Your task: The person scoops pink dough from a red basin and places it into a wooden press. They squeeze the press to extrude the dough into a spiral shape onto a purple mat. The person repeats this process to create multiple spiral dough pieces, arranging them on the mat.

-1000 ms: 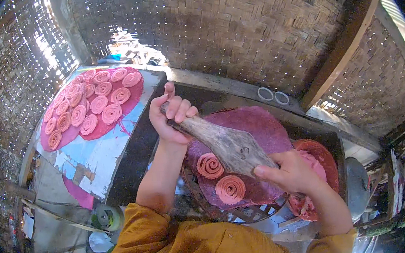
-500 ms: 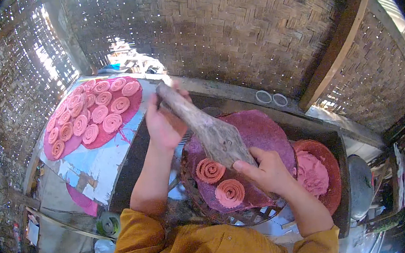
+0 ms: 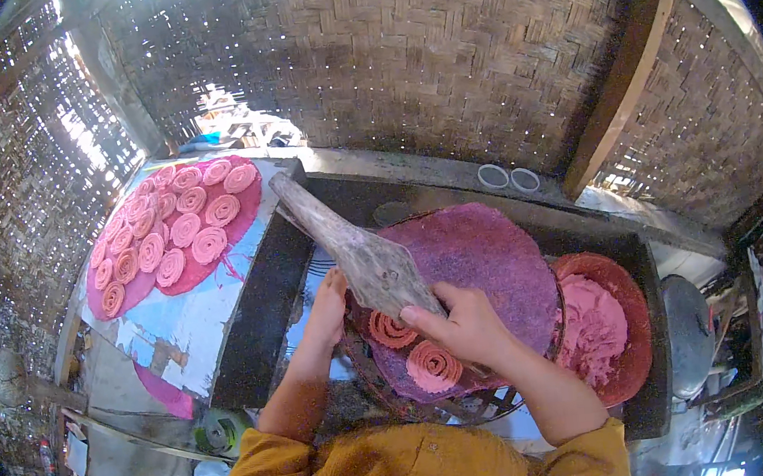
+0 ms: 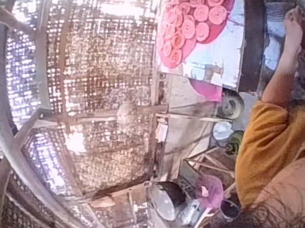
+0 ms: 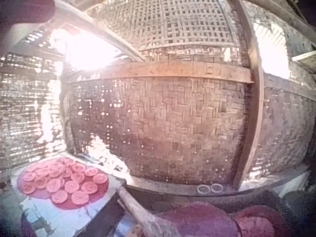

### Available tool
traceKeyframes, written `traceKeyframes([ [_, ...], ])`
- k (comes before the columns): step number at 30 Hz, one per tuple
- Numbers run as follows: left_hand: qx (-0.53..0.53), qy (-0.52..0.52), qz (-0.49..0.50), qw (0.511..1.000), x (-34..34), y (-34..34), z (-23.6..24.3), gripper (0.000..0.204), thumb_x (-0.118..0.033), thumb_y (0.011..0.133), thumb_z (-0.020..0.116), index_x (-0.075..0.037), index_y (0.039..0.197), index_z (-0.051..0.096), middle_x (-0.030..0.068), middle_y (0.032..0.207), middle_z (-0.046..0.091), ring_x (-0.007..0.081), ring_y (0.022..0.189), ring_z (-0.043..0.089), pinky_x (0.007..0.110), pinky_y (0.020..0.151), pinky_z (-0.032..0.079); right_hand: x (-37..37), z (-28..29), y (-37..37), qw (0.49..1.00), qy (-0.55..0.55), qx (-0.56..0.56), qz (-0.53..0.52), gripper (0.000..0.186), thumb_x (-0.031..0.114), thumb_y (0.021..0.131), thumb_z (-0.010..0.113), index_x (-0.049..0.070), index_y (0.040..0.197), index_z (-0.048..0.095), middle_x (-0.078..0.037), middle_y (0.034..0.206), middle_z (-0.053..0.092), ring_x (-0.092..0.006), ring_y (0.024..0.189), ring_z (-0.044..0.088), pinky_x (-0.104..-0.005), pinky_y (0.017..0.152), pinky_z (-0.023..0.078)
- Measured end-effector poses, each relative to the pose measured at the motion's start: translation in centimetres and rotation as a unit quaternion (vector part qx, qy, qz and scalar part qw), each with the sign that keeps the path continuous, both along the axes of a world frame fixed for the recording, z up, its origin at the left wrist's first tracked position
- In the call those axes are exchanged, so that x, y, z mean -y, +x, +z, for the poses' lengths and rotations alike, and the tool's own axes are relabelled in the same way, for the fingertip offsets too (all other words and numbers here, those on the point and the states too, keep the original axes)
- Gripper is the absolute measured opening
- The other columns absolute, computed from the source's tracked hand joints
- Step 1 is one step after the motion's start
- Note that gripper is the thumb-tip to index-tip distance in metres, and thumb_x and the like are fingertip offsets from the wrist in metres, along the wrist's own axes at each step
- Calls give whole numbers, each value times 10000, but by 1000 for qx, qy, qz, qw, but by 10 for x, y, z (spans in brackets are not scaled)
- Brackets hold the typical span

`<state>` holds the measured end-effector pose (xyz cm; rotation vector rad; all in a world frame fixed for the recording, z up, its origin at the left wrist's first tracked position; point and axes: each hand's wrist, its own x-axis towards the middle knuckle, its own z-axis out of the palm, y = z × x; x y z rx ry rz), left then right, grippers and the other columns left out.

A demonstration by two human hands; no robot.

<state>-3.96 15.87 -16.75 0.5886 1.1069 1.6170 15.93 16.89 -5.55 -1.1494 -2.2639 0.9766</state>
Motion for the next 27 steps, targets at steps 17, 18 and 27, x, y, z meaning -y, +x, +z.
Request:
traceKeyframes([
  [17, -574, -12, 91, 813, 82, 29, -15, 239, -132, 727, 596, -133, 960, 649, 85, 1083, 494, 255, 947, 407, 342, 842, 299, 5, -9, 17, 996, -38, -58, -48, 487, 447, 728, 571, -20, 864, 593, -206, 674, 577, -295, 651, 601, -366, 594, 444],
  [18, -592, -13, 88, 801, 84, 31, -14, 251, -136, 730, 593, -133, 975, 642, 89, 1101, 484, 263, 965, 398, 356, 850, 290, 4, -13, 21, 996, -37, -67, -51, 482, 439, 731, 571, -21, 875, 592, -206, 695, 582, -293, 666, 602, -365, 609, 444],
  [27, -687, -1, 60, 725, 93, 43, -20, 317, -195, 745, 582, -94, 1045, 589, 106, 1210, 413, 328, 1034, 343, 480, 883, 204, 12, -8, 42, 993, -39, -86, -77, 455, 391, 748, 565, -26, 930, 585, -207, 780, 601, -269, 729, 602, -360, 670, 444],
])
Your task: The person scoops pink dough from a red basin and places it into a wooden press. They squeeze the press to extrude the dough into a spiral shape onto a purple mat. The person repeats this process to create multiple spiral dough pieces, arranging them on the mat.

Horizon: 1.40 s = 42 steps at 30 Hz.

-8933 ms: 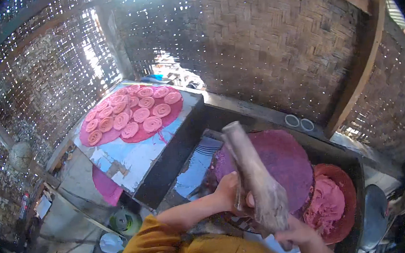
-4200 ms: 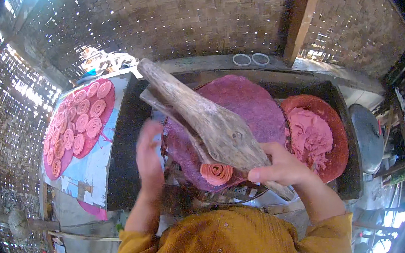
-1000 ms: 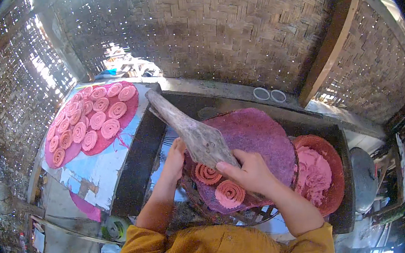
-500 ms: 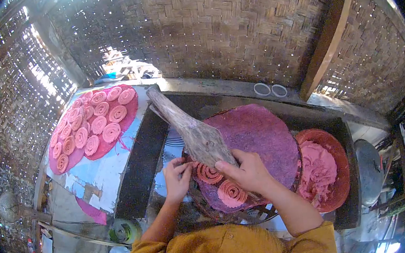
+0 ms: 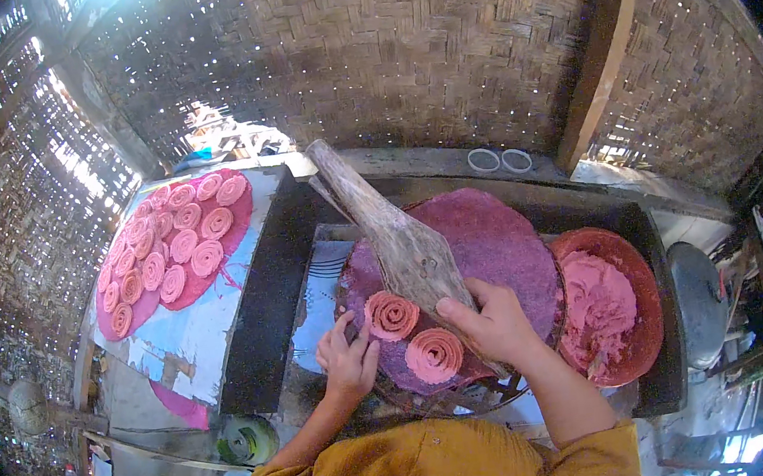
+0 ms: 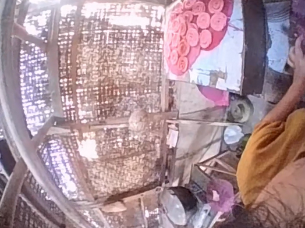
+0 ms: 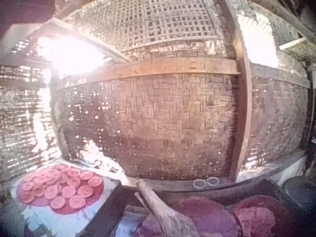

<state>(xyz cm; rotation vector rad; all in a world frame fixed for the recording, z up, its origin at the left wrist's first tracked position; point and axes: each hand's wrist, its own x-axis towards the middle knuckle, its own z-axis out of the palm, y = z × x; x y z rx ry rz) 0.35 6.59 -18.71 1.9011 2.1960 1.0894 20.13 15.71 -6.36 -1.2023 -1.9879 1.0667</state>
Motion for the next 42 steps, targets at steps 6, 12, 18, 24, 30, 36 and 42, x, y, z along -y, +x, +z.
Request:
traceKeyframes([
  [6, -46, 33, 21, 998, 8, -9, 15, 419, -216, 730, 596, -71, 1117, 529, 124, 1210, 410, 332, 1052, 347, 470, 894, 207, 9, 7, 4, 1000, -18, -11, -3, 458, 400, 750, 566, -22, 926, 586, -204, 794, 603, -266, 738, 603, -356, 677, 447],
  [12, 37, 138, -47, 989, -11, -17, 51, 680, -193, 736, 595, -24, 1301, 256, 155, 1302, 339, 346, 1199, 296, 410, 995, 211, 33, 1, -37, 993, -81, -17, 89, 477, 405, 748, 579, 6, 1009, 567, -179, 829, 608, -242, 766, 603, -343, 700, 452],
  [18, 451, 200, 148, 857, -6, -32, 55, 523, -73, 769, 540, -30, 1245, 327, 77, 1002, 485, 229, 853, 476, 366, 823, 394, 33, -26, -49, 955, 38, -73, 286, 400, 316, 757, 589, 44, 1050, 566, -114, 829, 578, -255, 783, 549, -344, 709, 430],
  [24, 98, 166, 107, 975, 32, -69, 32, 294, -89, 736, 619, -19, 991, 491, 66, 858, 502, 183, 804, 472, 321, 733, 404, -17, -60, -20, 920, 296, 236, 103, 294, 172, 652, 626, 141, 945, 639, -66, 867, 520, -234, 881, 464, -361, 764, 384],
  [30, 370, 146, 92, 913, 38, -80, 10, 245, -182, 787, 552, -10, 954, 500, 77, 737, 502, 195, 674, 463, 326, 619, 373, -8, -56, -27, 908, 259, 296, 145, 281, 162, 642, 603, 187, 918, 652, -56, 889, 495, -229, 928, 445, -360, 803, 357],
  [36, 467, 163, -57, 867, 40, -110, -27, 337, -286, 861, 421, 4, 1032, 446, 90, 636, 475, 205, 512, 426, 337, 479, 339, -9, -66, -21, 900, 268, 305, 162, 286, 180, 644, 601, 193, 925, 649, -57, 878, 495, -225, 916, 447, -358, 793, 354],
  [42, 328, 222, 21, 918, 32, -87, -6, 286, -204, 862, 456, -6, 1065, 421, 63, 610, 440, 166, 438, 369, 304, 416, 300, -1, -66, -23, 897, 275, 300, 174, 281, 171, 650, 586, 191, 923, 648, -55, 887, 493, -231, 895, 447, -355, 785, 352],
])
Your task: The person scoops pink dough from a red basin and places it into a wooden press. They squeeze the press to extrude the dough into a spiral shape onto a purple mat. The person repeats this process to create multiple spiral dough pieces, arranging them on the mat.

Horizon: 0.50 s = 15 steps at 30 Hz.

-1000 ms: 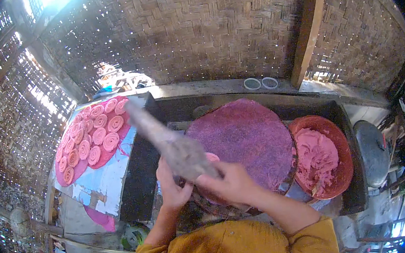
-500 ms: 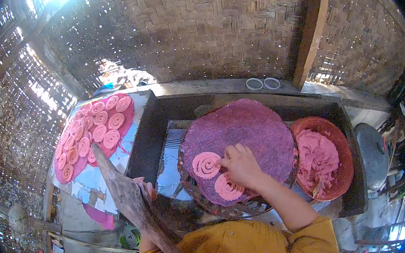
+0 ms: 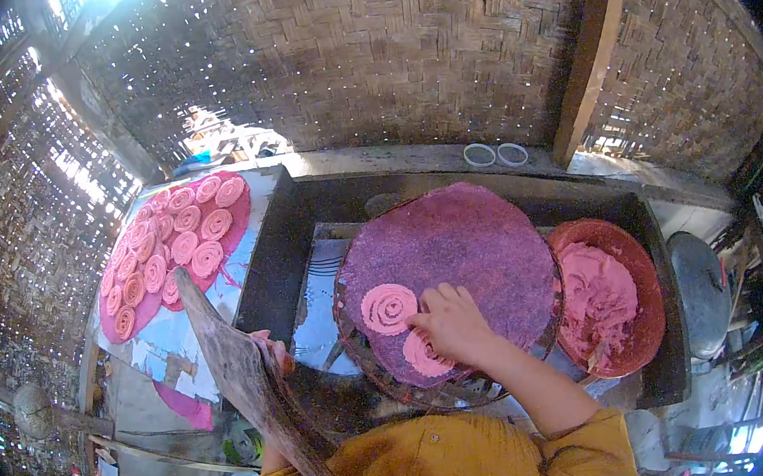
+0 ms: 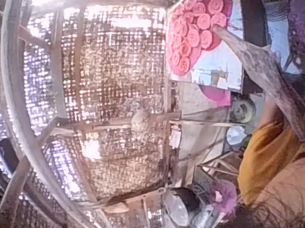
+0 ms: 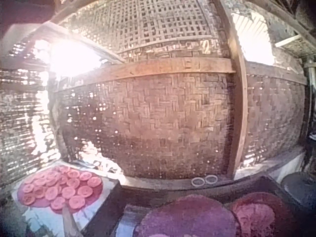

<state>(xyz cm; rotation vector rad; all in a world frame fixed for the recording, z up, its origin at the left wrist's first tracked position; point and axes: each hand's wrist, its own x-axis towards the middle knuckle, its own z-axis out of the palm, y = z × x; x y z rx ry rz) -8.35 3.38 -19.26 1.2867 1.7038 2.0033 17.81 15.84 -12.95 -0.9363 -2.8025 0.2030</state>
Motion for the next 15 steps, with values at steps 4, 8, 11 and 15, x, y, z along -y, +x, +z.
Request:
traceKeyframes([
  [4, 312, 121, -266, 904, 17, -41, -38, 329, -237, 868, 444, -15, 1109, 410, 72, 603, 436, 170, 435, 361, 312, 413, 297, 2, 4, -7, 1000, -17, -4, 26, 271, 162, 666, 570, 195, 924, 647, -54, 902, 496, -234, 899, 446, -358, 783, 354],
  [8, 329, 119, -476, 807, 0, -63, -39, 388, -313, 878, 405, -70, 1180, 397, 92, 602, 443, 187, 459, 375, 333, 428, 303, 5, 6, -12, 1000, -11, 6, 19, 272, 157, 676, 558, 193, 931, 643, -57, 916, 501, -237, 912, 447, -364, 782, 357],
  [11, 94, -114, -259, 955, 2, -42, -33, 397, -348, 884, 361, -106, 1197, 395, 94, 586, 440, 201, 486, 382, 345, 457, 314, 2, 9, -24, 999, -16, -27, 22, 276, 152, 685, 550, 187, 945, 636, -63, 924, 501, -240, 923, 448, -369, 783, 357],
  [15, 439, -57, -575, 688, -2, -119, -106, 395, -362, 892, 305, -68, 1129, 420, 82, 584, 431, 218, 511, 388, 356, 487, 324, -2, 3, -47, 999, -1, -28, 45, 288, 152, 711, 531, 179, 985, 617, -76, 937, 499, -242, 930, 448, -375, 782, 356],
])
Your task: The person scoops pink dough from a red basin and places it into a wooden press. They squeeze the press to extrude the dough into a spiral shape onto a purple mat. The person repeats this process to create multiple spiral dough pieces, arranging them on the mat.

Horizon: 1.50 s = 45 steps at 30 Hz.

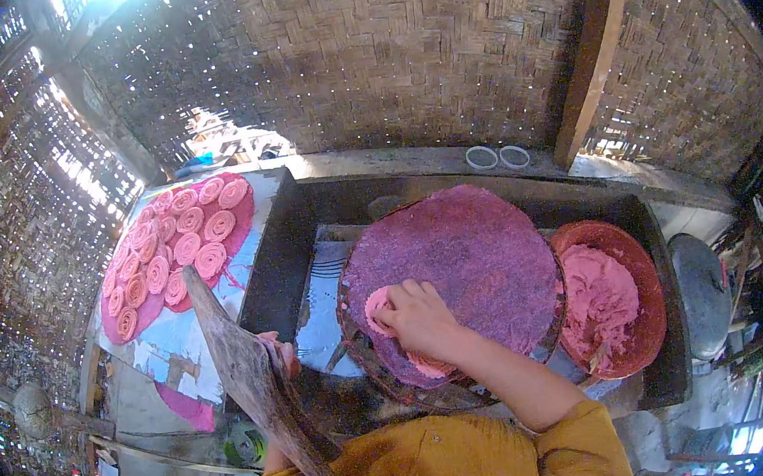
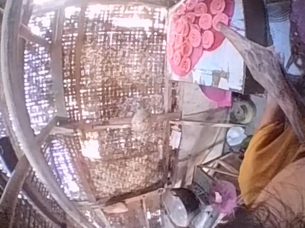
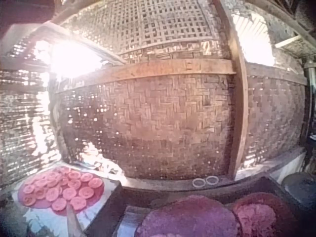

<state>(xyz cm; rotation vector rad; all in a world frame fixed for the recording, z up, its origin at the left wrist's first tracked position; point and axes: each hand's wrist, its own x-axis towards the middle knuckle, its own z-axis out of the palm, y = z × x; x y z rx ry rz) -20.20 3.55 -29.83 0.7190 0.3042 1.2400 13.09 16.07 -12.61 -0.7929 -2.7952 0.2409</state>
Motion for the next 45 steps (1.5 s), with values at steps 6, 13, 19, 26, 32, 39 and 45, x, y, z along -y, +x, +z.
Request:
traceKeyframes([
  [6, -461, -21, 475, 749, 9, 98, 83, 255, -192, 812, 426, -21, 996, 467, 53, 617, 444, 171, 536, 418, 294, 489, 350, -8, -11, -13, 1000, 27, 11, -6, 368, 164, 706, 555, 204, 1071, 570, -74, 935, 483, -242, 909, 439, -362, 747, 364],
  [13, -533, -3, 587, 609, 8, 130, 130, 293, 36, 692, 630, -6, 945, 490, 32, 672, 466, 119, 603, 461, 228, 527, 386, -5, -16, -9, 999, 38, 35, 11, 376, 168, 712, 552, 219, 1084, 566, -68, 947, 488, -241, 905, 444, -359, 753, 359],
  [19, -489, -48, 550, 675, 10, 129, 128, 286, -26, 693, 646, -16, 942, 505, 49, 768, 488, 152, 719, 469, 269, 643, 385, 1, -15, -5, 999, 39, 18, 19, 338, 143, 750, 493, 221, 1068, 577, -65, 925, 495, -240, 913, 451, -357, 754, 355],
  [26, -480, -72, 529, 696, 8, 137, 151, 295, -81, 689, 668, -28, 940, 522, 65, 867, 510, 187, 837, 475, 307, 762, 384, 3, -12, 1, 999, 45, 15, 23, 311, 152, 766, 486, 211, 1056, 582, -66, 905, 493, -237, 906, 457, -364, 749, 359],
  [32, -664, 187, 539, 484, -14, 157, 191, 285, -216, 676, 652, -62, 898, 564, 54, 813, 553, 211, 748, 536, 329, 658, 418, 4, 75, 14, 976, -32, -215, 29, 404, 237, 757, 549, 81, 1128, 521, -154, 993, 487, -305, 941, 470, -385, 795, 383],
  [39, -645, 370, 397, 539, -61, 225, 279, 231, -260, 587, 658, -119, 760, 601, 84, 681, 583, 265, 657, 572, 348, 569, 439, 38, 183, 20, 927, 233, -295, -2, 565, 188, 700, 600, -94, 1148, 403, -186, 988, 489, -306, 931, 481, -401, 798, 382],
  [45, -705, 441, 102, 547, -48, 257, 315, 175, -207, 644, 600, -97, 777, 569, 115, 676, 597, 292, 653, 592, 386, 569, 466, 87, 197, 95, 953, 183, -217, 106, 469, 87, 607, 670, -41, 1002, 452, -141, 839, 506, -264, 749, 518, -390, 657, 412],
])
